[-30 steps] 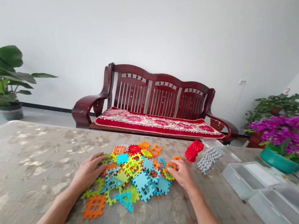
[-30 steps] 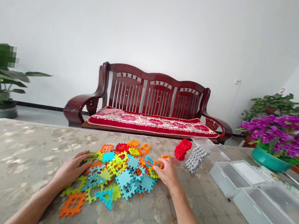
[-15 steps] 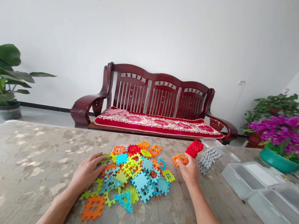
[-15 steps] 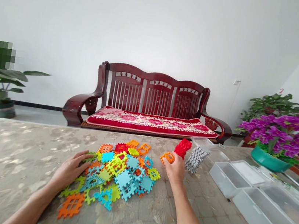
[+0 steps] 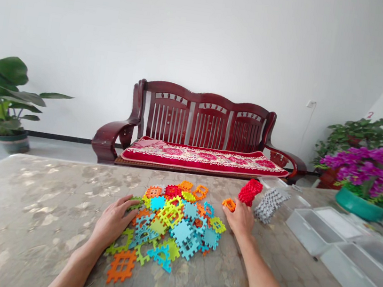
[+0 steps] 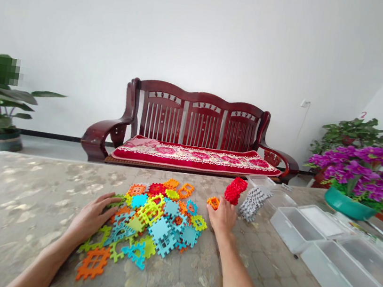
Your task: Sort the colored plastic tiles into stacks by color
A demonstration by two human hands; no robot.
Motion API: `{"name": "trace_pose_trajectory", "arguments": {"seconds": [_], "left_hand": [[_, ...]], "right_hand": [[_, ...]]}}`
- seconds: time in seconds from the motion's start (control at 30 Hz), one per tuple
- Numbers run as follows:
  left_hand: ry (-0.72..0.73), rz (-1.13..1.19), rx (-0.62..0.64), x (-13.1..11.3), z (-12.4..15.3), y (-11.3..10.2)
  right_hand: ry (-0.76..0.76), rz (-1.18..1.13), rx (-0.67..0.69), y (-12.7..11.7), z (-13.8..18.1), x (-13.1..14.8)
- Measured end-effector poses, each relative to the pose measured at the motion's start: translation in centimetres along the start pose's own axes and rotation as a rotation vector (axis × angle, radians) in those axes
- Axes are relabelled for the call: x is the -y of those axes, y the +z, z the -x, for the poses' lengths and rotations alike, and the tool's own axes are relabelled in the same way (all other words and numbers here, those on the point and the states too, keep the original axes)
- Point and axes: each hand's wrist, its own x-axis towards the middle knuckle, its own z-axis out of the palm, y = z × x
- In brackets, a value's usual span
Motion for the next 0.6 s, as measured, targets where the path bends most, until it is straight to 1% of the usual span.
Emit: {"name": "trace_pose_trajectory", "arguments": {"seconds": [0.07, 0.13, 0.2, 0.27, 0.33, 0.4, 0.5, 0.6], "left_hand": [[-0.001, 0.003, 0.007, -0.2, 0.0, -0.1], [-0.003, 0.001, 0.016, -0.3, 0.0, -0.2], [-0.011, 0.0, 0.017, -0.4, 0.0, -0.3], [-0.014, 0.007, 0.014, -0.4, 0.1, -0.3], [-0.016, 0.019, 0.007, -0.5, 0.1, -0.3], [-0.02, 0.028, -0.002, -0.5, 0.1, -0.2], [-0.029, 0.032, -0.003, -0.6, 0.2, -0.3], [-0.028, 0.03, 0.017, -0.9, 0.2, -0.5]], "right_hand": [[0.002, 0.001, -0.013, -0.1, 0.1, 0.0], [-0.014, -0.016, -0.064, -0.2, 0.2, 0.0], [-0.08, -0.073, -0.116, -0.4, 0.0, 0.4], [-0.177, -0.169, -0.119, -0.6, -0.4, 1.3], [-0.263, -0.267, -0.062, -0.4, -1.1, 2.7], [-0.311, -0.322, 0.015, 0.0, -2.0, 4.3], [-0.305, -0.323, 0.124, 1.0, -3.8, 6.6], [-0.294, -0.302, 0.179, 2.1, -5.2, 8.0]]}}
